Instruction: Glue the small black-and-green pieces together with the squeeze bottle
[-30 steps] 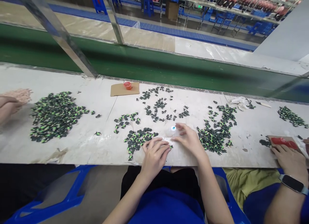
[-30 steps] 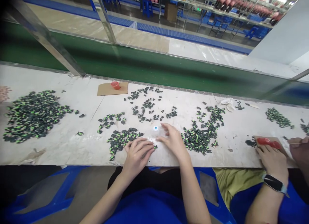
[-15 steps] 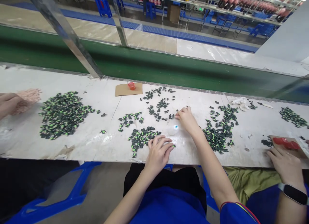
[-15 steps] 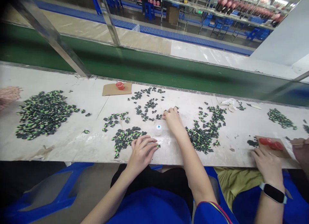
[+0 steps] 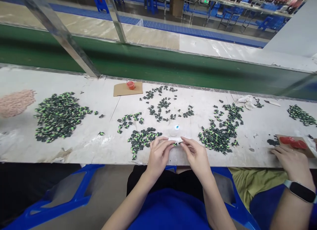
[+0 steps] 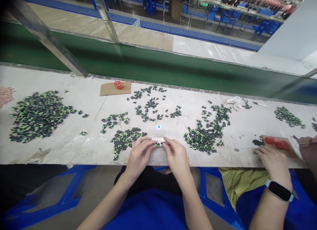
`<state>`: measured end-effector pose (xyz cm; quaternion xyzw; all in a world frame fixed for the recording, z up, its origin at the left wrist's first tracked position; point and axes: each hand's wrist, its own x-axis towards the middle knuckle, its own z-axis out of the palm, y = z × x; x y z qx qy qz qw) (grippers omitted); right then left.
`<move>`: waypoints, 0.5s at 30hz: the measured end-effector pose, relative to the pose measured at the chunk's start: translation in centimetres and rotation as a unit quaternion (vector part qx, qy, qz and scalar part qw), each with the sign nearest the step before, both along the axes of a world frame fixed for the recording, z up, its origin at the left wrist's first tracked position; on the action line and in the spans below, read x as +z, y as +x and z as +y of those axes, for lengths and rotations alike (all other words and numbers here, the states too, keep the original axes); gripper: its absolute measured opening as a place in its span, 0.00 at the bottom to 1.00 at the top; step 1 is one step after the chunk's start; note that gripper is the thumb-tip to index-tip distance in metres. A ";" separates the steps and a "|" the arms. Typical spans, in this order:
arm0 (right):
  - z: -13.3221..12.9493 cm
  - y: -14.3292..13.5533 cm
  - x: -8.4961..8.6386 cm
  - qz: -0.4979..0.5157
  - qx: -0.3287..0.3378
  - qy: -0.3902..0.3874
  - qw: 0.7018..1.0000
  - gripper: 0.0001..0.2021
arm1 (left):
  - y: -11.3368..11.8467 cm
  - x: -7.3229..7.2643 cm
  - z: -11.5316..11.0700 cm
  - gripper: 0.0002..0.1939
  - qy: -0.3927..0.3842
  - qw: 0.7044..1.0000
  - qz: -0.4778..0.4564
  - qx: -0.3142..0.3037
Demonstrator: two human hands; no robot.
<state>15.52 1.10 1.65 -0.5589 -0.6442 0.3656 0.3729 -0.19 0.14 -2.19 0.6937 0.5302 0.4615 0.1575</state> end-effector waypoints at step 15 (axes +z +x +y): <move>-0.6 -0.7 -0.6 0.188 -0.044 -0.109 0.975 0.07 | 0.5 1.1 -0.5 0.10 -0.010 1.000 0.018 -0.004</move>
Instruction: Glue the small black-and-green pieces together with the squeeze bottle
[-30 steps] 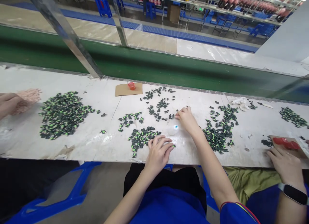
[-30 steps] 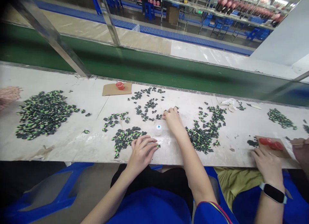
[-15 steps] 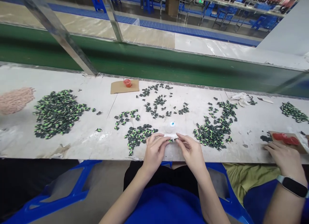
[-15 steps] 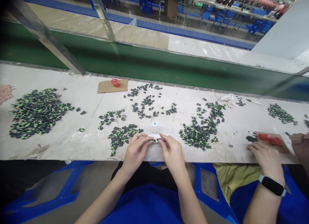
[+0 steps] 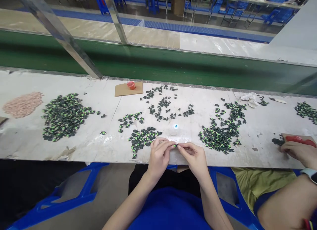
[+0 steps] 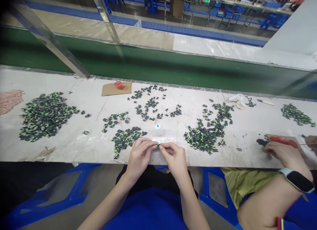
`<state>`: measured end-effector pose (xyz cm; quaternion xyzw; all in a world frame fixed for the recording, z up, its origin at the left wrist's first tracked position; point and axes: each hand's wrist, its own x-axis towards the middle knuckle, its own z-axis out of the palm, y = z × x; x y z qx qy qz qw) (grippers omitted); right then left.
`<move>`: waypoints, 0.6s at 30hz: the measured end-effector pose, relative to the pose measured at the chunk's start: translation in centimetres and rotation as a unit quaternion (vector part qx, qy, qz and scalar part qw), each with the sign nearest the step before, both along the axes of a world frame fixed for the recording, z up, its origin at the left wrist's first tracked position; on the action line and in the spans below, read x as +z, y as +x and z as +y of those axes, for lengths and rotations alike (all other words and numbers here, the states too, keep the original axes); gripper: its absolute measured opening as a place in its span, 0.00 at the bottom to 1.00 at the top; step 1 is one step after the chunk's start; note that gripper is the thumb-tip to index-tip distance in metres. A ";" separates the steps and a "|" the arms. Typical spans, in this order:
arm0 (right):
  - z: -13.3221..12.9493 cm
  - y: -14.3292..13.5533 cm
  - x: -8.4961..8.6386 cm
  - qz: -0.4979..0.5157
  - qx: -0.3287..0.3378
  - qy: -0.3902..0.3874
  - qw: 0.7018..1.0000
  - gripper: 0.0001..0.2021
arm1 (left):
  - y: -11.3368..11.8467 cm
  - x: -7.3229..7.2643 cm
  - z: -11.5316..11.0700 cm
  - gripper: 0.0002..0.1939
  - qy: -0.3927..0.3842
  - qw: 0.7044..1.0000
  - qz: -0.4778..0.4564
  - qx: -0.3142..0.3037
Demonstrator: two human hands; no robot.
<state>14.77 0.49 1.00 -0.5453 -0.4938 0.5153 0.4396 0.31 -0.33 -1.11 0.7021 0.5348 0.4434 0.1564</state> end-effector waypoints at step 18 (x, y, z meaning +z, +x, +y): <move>-0.6 0.0 0.1 0.030 -0.008 0.053 0.998 0.03 | -1.0 1.5 0.0 0.13 -0.028 0.997 0.042 -0.055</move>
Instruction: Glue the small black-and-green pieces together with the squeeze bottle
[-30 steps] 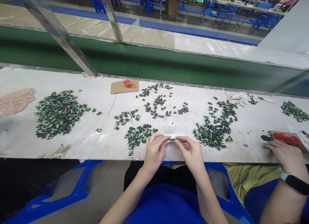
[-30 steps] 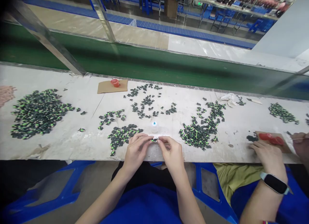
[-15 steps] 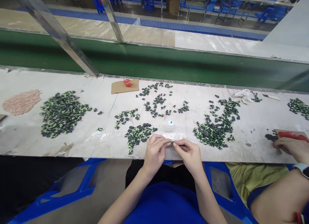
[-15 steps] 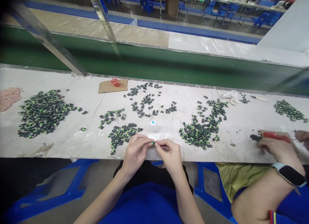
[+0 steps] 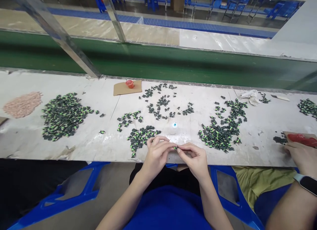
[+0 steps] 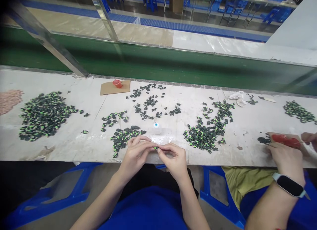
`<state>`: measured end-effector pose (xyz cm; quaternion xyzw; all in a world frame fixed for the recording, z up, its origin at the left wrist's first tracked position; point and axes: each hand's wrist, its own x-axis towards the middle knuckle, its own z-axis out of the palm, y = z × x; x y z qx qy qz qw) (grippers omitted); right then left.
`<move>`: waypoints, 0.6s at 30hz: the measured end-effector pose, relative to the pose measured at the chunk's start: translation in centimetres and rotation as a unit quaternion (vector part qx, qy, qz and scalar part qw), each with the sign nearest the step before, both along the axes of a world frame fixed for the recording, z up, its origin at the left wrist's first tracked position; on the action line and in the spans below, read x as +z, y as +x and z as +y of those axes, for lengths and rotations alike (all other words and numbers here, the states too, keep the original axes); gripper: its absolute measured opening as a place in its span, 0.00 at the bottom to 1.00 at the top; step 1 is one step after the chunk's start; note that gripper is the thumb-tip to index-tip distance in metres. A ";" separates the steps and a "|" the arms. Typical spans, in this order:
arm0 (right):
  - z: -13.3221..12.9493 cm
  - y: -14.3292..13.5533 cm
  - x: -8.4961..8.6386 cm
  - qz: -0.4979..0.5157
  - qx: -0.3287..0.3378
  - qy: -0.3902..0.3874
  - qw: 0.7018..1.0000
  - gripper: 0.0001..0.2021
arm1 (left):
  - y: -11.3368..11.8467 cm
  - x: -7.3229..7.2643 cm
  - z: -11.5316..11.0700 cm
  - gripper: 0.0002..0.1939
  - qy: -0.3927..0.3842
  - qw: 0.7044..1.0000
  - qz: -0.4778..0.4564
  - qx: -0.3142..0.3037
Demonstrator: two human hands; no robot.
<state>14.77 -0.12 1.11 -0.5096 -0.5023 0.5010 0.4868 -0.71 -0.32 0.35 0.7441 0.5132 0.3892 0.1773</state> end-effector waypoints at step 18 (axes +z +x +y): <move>-0.1 -0.3 -0.7 -0.021 -0.001 -0.006 1.000 0.11 | 0.5 0.0 -0.8 0.16 0.035 0.998 0.054 -0.020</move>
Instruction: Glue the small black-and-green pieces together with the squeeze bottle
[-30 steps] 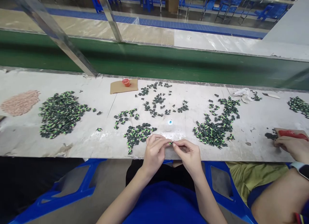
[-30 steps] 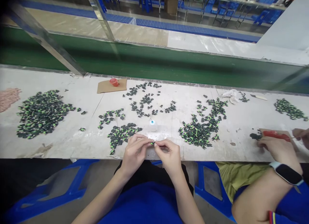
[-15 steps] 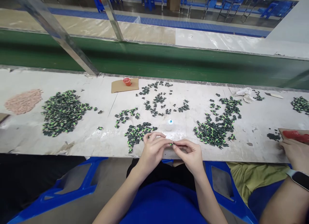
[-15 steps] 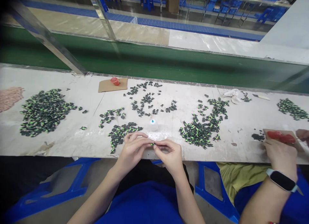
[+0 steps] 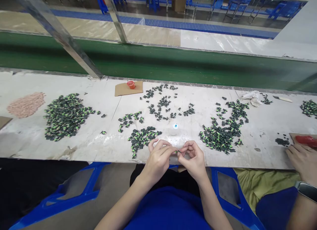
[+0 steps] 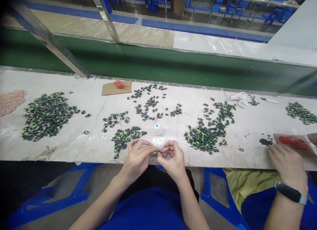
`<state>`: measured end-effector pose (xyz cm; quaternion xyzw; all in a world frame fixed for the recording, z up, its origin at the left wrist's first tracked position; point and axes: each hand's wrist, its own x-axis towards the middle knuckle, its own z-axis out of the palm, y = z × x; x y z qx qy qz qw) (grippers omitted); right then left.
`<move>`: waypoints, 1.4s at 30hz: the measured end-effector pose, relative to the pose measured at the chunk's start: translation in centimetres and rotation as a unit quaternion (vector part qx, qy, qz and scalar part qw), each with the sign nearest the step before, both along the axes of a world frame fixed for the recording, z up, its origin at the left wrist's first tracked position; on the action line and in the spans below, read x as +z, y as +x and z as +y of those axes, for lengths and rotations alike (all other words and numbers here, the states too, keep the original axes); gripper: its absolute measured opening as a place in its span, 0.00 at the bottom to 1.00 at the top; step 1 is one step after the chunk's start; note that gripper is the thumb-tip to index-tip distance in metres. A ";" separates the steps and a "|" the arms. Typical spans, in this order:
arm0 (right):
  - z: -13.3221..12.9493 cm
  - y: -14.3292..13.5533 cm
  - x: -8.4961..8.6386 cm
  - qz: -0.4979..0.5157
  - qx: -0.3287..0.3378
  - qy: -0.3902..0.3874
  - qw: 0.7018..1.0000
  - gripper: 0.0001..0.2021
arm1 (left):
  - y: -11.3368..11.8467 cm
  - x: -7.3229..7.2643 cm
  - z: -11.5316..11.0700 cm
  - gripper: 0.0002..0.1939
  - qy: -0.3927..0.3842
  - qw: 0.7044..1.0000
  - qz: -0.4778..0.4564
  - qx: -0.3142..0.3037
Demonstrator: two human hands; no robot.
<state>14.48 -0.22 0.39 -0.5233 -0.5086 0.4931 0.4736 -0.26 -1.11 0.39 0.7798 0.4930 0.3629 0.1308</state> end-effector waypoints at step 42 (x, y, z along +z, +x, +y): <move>2.5 3.4 -1.6 0.156 -0.145 0.003 0.977 0.17 | -3.3 -1.7 2.7 0.12 0.033 0.994 0.098 -0.033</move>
